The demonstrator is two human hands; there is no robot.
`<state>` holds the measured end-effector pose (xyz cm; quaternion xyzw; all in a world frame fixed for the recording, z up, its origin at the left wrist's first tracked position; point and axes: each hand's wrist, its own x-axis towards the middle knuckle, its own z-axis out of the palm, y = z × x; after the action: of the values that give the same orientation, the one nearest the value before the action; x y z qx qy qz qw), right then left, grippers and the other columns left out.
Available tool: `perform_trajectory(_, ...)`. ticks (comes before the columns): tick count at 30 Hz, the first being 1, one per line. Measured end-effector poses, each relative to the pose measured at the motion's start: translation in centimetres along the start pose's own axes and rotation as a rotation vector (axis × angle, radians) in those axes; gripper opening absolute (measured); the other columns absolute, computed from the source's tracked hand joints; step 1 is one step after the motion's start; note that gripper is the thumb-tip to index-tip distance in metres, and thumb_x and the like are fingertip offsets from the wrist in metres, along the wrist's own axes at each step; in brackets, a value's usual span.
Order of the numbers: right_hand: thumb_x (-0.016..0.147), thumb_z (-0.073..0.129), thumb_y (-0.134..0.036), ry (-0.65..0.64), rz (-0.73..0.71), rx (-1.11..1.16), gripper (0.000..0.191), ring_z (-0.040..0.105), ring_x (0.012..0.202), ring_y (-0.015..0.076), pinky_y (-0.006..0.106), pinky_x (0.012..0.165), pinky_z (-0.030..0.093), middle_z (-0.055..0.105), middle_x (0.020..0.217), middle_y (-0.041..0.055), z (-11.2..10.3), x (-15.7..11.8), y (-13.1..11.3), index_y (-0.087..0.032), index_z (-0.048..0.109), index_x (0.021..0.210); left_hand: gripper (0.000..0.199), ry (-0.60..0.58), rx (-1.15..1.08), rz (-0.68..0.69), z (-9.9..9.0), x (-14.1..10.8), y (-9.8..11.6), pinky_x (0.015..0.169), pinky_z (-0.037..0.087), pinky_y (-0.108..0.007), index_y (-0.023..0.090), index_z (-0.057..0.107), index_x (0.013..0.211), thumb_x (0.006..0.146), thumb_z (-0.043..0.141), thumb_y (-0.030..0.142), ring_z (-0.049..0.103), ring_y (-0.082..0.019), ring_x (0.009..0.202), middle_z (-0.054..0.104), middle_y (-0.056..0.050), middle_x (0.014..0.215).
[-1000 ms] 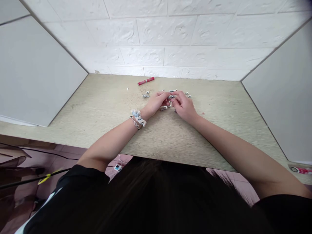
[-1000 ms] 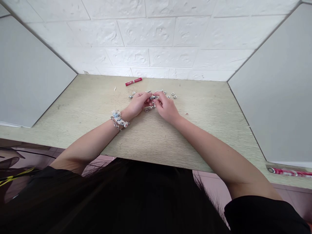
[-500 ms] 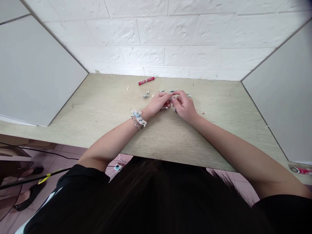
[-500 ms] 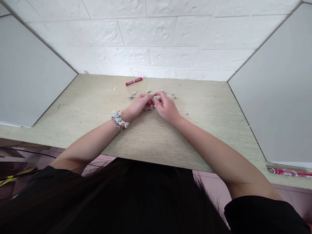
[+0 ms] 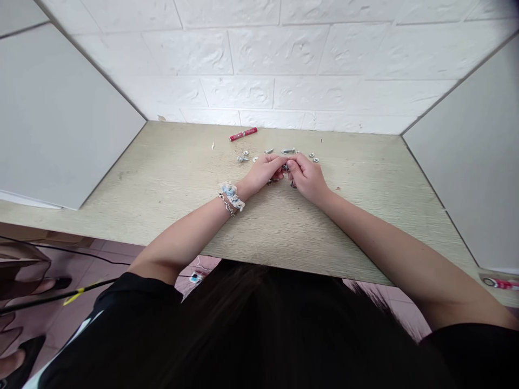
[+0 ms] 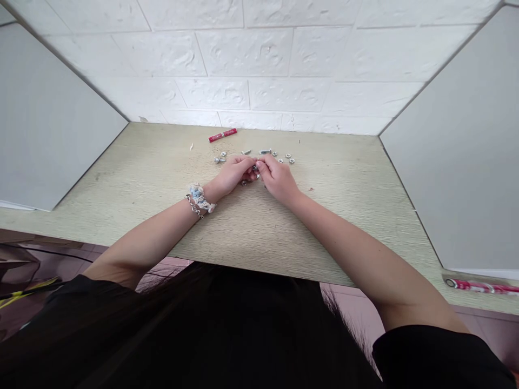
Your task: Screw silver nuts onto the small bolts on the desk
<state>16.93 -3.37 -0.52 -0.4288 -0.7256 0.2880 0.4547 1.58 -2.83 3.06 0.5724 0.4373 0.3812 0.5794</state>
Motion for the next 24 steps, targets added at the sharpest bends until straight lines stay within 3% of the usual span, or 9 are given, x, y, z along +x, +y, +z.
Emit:
perform_trajectory(12,0.09,0.039,-0.077,-0.001,-0.004,0.014,0.057,0.053,0.054,0.0126,0.03,0.057,0.042,0.056,0.063,-0.0024,0.04,0.05,0.03,-0.022,0.056,0.088,0.037,-0.046,-0.003,0.019,-0.31,0.22,-0.11,0.049,0.03,-0.017,0.014,0.053,0.058,0.095,0.052,0.018,0.044,-0.002,0.048,0.053,0.003,0.054)
perform_trajectory(18,0.085,0.06,-0.044,0.003,-0.011,0.04,0.023,0.048,0.053,0.0108,0.028,0.052,0.038,0.058,0.072,-0.0017,0.24,-0.15,-0.19,-0.024,0.049,0.089,0.037,-0.016,-0.038,0.002,-0.34,0.19,-0.06,0.047,0.027,-0.018,0.014,0.05,0.056,0.093,0.052,0.015,0.04,-0.002,0.046,0.048,0.004,0.053)
perform_trajectory(24,0.077,0.06,-0.027,0.053,-0.041,0.013,0.019,0.051,0.058,0.0103,0.026,0.053,0.039,0.059,0.079,-0.0008,0.5,-0.22,-0.06,-0.024,0.047,0.09,0.041,0.021,-0.045,0.009,-0.45,0.43,-0.13,0.049,0.03,-0.017,0.015,0.046,0.054,0.094,0.053,0.018,0.042,-0.003,0.046,0.045,0.005,0.05)
